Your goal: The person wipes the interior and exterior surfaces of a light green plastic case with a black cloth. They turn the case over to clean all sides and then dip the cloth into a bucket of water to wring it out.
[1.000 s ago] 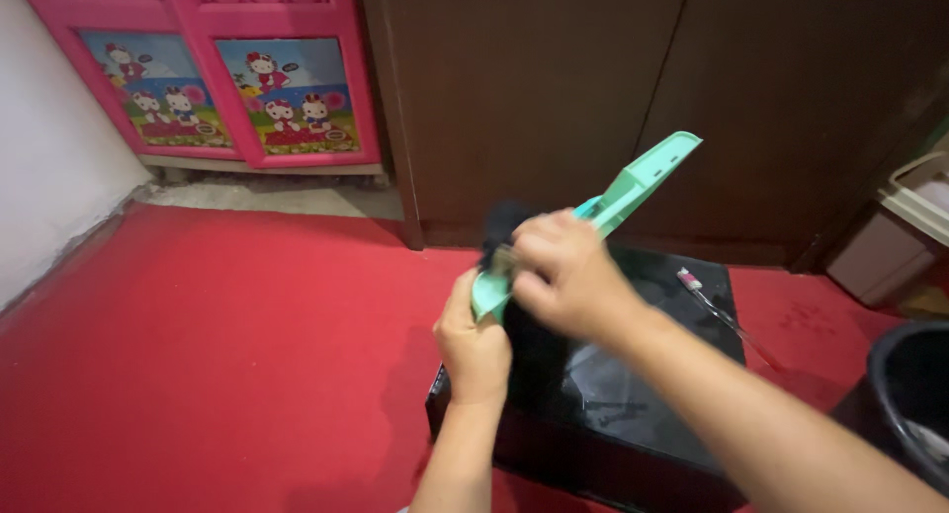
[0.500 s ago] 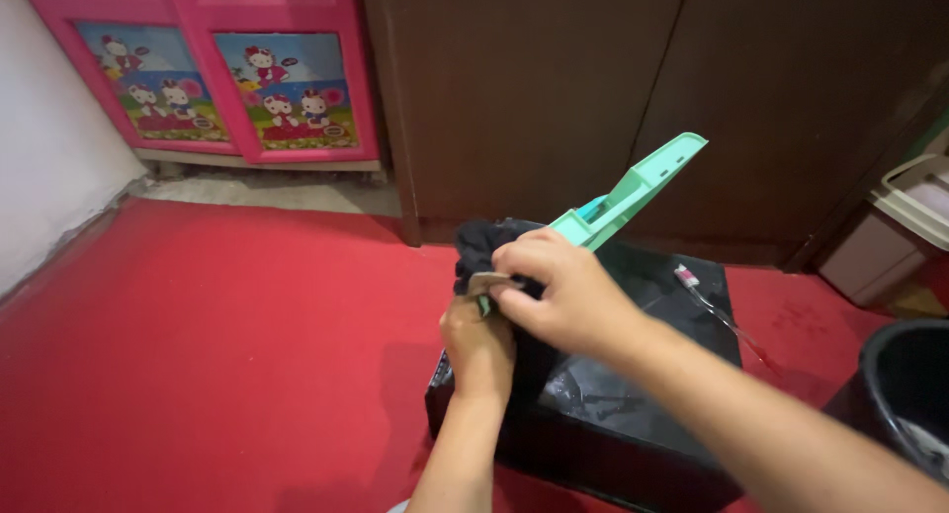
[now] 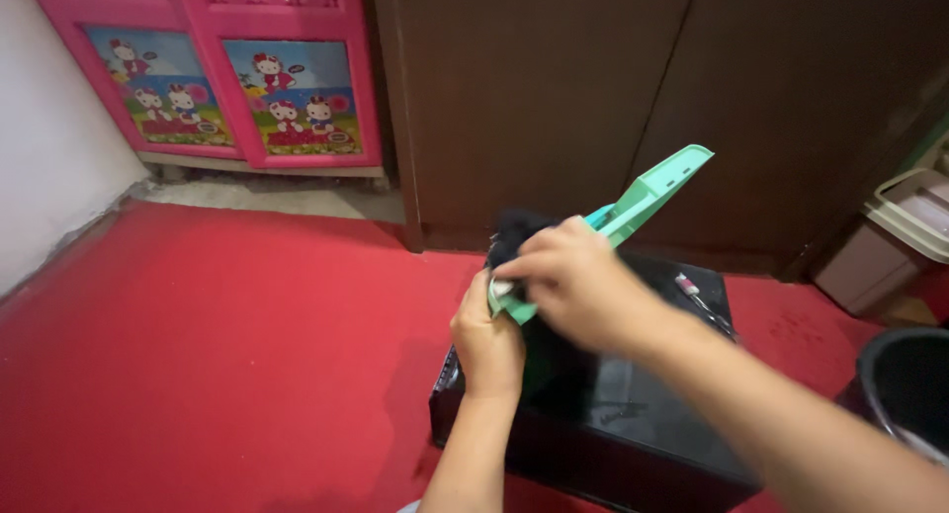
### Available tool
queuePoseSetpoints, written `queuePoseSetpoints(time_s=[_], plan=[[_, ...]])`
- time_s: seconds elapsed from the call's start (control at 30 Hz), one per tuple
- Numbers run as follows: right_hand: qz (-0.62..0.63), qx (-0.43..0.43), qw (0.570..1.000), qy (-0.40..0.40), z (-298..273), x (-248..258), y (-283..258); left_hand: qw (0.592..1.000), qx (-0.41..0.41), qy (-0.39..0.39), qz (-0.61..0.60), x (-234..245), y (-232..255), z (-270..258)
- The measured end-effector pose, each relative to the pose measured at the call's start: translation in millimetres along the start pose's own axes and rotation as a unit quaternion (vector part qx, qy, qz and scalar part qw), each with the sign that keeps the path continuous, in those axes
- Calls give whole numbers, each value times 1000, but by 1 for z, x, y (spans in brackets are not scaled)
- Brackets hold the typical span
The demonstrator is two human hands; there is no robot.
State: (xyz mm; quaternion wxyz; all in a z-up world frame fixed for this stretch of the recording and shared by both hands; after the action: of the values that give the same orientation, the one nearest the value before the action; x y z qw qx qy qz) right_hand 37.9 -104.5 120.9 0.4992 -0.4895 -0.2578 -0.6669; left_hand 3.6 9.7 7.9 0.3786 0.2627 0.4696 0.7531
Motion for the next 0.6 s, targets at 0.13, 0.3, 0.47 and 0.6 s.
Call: queuePoseSetpoints(time_s=[0.13, 0.3, 0.47, 0.6], plan=[[-27, 26, 999, -22, -12, -23, -35, 986, 21, -69, -152, 4, -1, -5], [258, -144, 955, -12, -32, -12, 14, 997, -51, -3, -60, 5, 7, -3], [518, -262, 806, 118, -32, 19, 77, 998, -59, 9, -19, 6, 10, -2], [280, -378, 865, -173, -27, 44, 97, 999, -35, 2, -35, 7, 11, -1]])
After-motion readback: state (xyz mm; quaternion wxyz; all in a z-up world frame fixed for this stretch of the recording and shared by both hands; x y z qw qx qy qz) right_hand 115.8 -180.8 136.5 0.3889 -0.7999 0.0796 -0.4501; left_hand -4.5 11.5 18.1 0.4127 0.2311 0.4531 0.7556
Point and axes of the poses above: each hand's wrist, its own z-axis towards the middle knuckle, its own x-axis out of the back of the hand, y = z × x, the point moved 1 cm from there along z, towards the middle knuckle, and after that the axes turned 12 degrees about -y, right-handed, at the moved point
